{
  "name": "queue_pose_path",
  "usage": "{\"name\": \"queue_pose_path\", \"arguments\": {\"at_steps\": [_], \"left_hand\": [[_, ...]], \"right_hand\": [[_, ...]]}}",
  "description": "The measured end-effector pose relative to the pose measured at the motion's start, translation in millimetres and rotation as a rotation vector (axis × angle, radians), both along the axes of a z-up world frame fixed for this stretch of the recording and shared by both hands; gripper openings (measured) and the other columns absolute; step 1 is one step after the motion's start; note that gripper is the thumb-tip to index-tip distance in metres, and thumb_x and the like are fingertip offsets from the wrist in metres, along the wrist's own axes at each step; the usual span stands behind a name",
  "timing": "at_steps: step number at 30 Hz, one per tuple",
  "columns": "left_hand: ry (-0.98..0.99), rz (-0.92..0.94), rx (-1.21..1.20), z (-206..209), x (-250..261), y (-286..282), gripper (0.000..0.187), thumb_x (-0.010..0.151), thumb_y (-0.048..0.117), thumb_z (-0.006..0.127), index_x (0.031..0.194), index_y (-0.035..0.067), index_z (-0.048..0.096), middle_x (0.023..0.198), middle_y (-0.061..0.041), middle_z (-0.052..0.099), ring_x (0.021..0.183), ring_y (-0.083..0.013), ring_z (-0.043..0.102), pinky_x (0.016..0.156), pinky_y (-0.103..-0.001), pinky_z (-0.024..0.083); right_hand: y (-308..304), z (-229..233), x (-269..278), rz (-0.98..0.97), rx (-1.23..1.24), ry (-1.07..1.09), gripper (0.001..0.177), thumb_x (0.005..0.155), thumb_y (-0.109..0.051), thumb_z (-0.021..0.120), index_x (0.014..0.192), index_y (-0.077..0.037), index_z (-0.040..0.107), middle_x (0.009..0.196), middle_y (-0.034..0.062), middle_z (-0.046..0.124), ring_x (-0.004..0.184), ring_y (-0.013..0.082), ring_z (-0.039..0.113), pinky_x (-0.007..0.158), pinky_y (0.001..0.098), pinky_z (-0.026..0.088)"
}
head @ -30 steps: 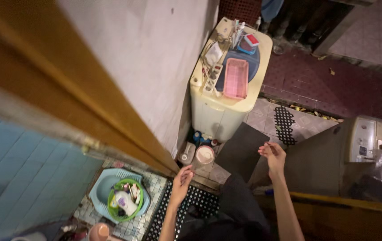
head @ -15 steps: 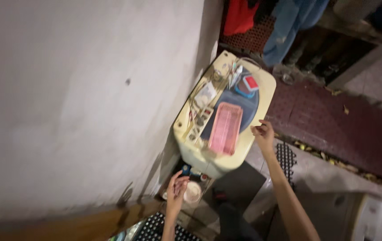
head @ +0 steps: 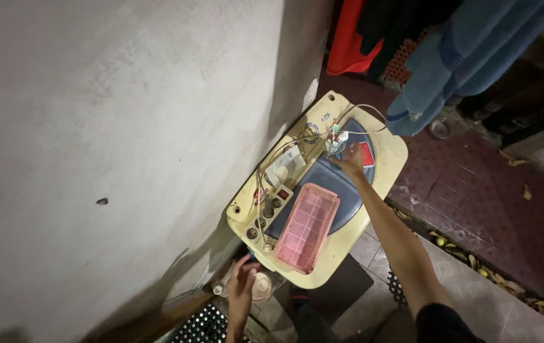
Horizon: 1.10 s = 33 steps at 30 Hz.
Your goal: The person sits on the floor and washes various bathroom items, including a pink plastic tray, a pink cup, toothbrushes, and several bottles of toiletries. They use a pink cup to scoop water from a large black bucket and rinse each item before placing them in a green basket or on a nearby surface.
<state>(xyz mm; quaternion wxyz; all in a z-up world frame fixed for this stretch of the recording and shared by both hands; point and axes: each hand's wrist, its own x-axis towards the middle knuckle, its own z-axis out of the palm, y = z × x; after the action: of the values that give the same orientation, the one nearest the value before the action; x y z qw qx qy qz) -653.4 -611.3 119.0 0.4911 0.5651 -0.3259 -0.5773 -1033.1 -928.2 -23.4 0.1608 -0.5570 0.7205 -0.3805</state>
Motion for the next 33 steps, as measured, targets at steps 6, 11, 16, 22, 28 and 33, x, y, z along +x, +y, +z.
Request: {"name": "queue_pose_path", "arguments": {"at_steps": [6,11,16,22,28,33], "left_hand": [[-0.025,0.139,0.002,-26,1,-1,0.04,0.08,0.008,0.056,0.117,0.0,0.046,0.092,-0.012,0.064,0.088,-0.0188,0.059,0.081,-0.03,0.045],[0.001,0.159,0.045,-37,-1,6,0.038,0.08,0.009,0.056,0.116,-0.001,0.048,0.093,-0.015,0.065,0.089,-0.0194,0.059,0.081,-0.03,0.045],[-0.026,0.135,0.022,-39,1,10,0.038,0.08,0.009,0.056,0.116,0.0,0.048,0.093,-0.014,0.064,0.089,-0.0199,0.059,0.08,-0.03,0.045],[-0.063,0.031,0.027,-27,-8,-5,0.038,0.081,0.009,0.055,0.117,0.004,0.048,0.096,-0.013,0.065,0.09,-0.0202,0.061,0.082,-0.032,0.048],[-0.259,-0.279,-0.209,7,-50,-49,0.054,0.077,0.005,0.06,0.126,0.008,0.039,0.106,-0.011,0.06,0.1,-0.0218,0.06,0.093,-0.035,0.045],[-0.425,-0.228,-0.574,44,-100,-78,0.077,0.06,0.005,0.075,0.124,-0.002,0.033,0.121,-0.022,0.044,0.111,-0.0308,0.045,0.091,-0.037,0.036]], "right_hand": [[-40,-2,7,0.171,-0.116,-0.173,0.071,0.046,-0.025,0.084,0.103,-0.002,0.048,0.096,0.0104,0.061,0.087,0.0227,0.06,0.077,0.0309,0.05],[-43,4,23,0.146,-0.08,-0.224,0.068,0.051,-0.022,0.085,0.102,0.001,0.047,0.096,0.0133,0.061,0.085,0.0238,0.059,0.075,0.0322,0.048],[-36,21,37,0.054,0.009,-0.145,0.067,0.052,-0.02,0.085,0.104,0.0,0.048,0.093,0.0133,0.062,0.082,0.0237,0.06,0.073,0.0326,0.048],[1,97,53,0.352,-0.105,-0.293,0.077,0.049,-0.012,0.085,0.108,-0.001,0.037,0.097,0.0139,0.055,0.087,0.0217,0.054,0.075,0.0327,0.047],[92,186,70,0.671,0.056,-0.494,0.071,0.053,-0.016,0.083,0.105,-0.003,0.036,0.096,0.0059,0.06,0.091,0.015,0.06,0.081,0.0279,0.05],[161,230,100,0.696,0.202,-0.35,0.068,0.047,-0.02,0.084,0.1,-0.004,0.045,0.089,0.0065,0.058,0.083,0.0165,0.059,0.073,0.0284,0.049]]}}
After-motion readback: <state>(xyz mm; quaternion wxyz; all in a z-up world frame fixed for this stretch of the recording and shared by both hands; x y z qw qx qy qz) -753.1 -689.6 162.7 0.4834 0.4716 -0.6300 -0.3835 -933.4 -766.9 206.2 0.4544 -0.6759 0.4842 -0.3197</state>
